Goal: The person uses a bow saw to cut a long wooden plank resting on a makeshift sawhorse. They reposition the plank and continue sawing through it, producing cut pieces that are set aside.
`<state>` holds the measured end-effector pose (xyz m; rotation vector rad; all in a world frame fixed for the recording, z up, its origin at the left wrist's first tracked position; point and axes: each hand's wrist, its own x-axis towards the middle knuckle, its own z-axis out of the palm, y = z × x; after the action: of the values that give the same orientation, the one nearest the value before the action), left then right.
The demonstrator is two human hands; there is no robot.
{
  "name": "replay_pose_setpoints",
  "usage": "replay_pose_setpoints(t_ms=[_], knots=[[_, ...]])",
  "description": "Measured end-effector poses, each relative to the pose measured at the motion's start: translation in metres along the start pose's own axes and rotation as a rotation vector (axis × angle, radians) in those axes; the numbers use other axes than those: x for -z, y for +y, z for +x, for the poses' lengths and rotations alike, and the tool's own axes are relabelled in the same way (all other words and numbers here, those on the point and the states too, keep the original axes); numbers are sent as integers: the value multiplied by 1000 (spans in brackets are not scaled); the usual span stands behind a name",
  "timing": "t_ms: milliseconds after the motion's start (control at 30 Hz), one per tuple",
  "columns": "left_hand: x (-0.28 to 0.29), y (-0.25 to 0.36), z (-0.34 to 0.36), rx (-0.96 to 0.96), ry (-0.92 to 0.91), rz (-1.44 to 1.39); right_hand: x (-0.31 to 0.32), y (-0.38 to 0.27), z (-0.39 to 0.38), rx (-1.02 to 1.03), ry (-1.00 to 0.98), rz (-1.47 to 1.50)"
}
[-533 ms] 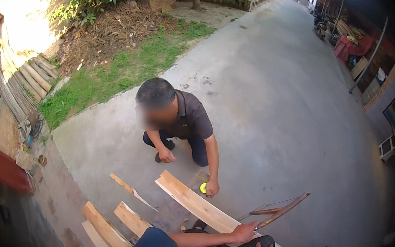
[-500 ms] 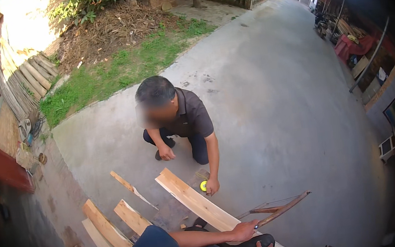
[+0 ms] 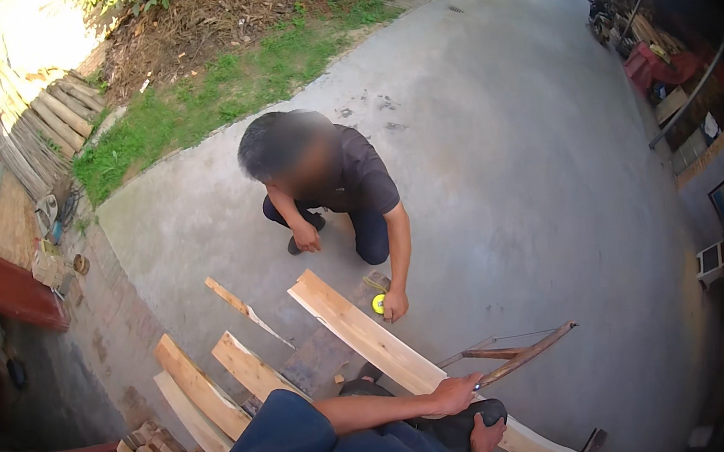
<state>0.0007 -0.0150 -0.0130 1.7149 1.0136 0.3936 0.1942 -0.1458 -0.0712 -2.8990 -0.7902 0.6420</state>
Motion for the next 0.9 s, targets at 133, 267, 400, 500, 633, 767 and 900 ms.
replay_pose_setpoints(t_ms=[133,267,400,500,633,767,900], knots=[[9,16,-2,50,-32,-45,4,2,2,-3,-9,-13],[15,24,-4,37,-60,-37,1,6,6,-22,1,-7],[3,5,-1,2,-42,-25,-4,2,12,8,-23,-10],[2,-9,-3,1,-7,-15,7,-10,-12,-3,-80,-14],[3,10,10,4,-60,9,0,7,12,-3,4,4],[11,11,6,27,-69,28,9,-8,1,-6,-17,3],[10,15,3,34,-80,8,6,3,4,7,25,-32]])
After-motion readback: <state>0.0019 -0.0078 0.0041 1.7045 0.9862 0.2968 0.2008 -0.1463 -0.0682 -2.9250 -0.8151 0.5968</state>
